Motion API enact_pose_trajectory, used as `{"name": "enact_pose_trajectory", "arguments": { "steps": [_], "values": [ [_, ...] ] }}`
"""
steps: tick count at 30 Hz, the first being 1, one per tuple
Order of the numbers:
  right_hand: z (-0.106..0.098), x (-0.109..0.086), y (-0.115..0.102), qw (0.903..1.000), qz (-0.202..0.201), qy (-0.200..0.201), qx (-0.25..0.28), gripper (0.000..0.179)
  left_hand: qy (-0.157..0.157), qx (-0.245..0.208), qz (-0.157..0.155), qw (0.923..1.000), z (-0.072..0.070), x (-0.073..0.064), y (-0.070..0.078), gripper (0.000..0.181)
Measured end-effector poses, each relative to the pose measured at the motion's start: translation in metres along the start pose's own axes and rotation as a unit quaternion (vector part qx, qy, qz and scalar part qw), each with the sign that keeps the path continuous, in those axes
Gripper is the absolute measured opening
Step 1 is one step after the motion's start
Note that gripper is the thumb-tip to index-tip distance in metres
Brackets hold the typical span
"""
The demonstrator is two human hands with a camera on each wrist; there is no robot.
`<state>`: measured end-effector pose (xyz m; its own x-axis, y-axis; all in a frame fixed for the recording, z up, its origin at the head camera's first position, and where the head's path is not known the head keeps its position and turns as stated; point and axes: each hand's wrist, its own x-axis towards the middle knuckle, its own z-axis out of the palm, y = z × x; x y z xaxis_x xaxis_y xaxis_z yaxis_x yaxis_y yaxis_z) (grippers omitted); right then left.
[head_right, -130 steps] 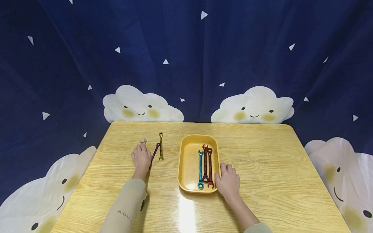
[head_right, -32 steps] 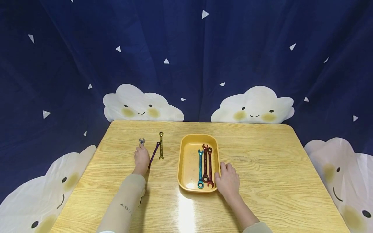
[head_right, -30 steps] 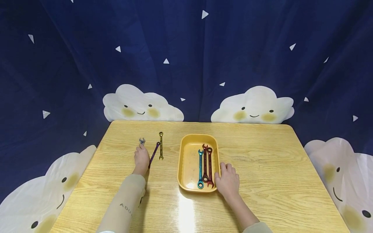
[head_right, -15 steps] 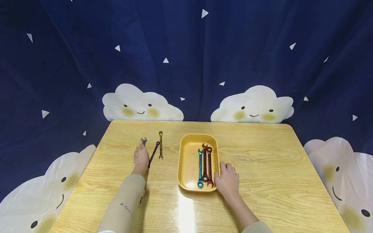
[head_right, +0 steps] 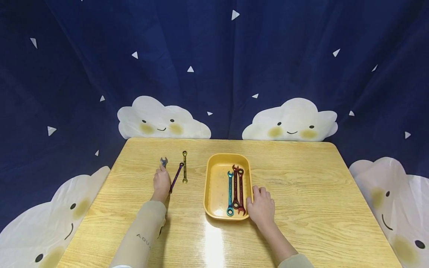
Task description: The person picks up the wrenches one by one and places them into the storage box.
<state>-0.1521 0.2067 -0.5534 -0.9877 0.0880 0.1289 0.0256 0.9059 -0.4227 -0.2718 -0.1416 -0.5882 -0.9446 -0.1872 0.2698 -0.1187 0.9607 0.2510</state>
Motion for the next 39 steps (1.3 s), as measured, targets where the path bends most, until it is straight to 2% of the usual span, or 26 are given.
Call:
{"name": "enact_pose_trajectory", "arguments": {
  "steps": [6, 15, 20, 25, 30, 39],
  "values": [
    [0.000, 0.001, 0.000, 1.0000, -0.004, 0.005, -0.007, 0.038, 0.011, -0.027, -0.008, 0.9995, -0.003, 0.000, 0.002, 0.039],
    [-0.002, 0.002, -0.001, 1.0000, 0.003, -0.005, -0.006, 0.041, -0.030, -0.046, -0.015, 0.9984, -0.003, 0.002, 0.000, 0.044],
    [-0.002, 0.001, -0.001, 1.0000, 0.003, -0.005, -0.006, 0.040, -0.036, -0.045, -0.012, 0.9983, -0.003, 0.002, 0.000, 0.043],
    [-0.002, 0.000, -0.001, 1.0000, 0.002, -0.004, -0.003, 0.039, -0.023, -0.039, 0.002, 0.9990, -0.003, 0.001, 0.001, 0.041],
    [-0.001, 0.000, -0.001, 1.0000, 0.002, -0.003, -0.001, 0.039, -0.016, -0.053, 0.013, 0.9984, -0.005, 0.001, 0.005, 0.039],
    [-0.002, 0.000, -0.001, 1.0000, 0.001, -0.004, -0.001, 0.039, 0.019, -0.042, 0.048, 0.9978, -0.015, 0.005, 0.021, 0.034]
  ]
}}
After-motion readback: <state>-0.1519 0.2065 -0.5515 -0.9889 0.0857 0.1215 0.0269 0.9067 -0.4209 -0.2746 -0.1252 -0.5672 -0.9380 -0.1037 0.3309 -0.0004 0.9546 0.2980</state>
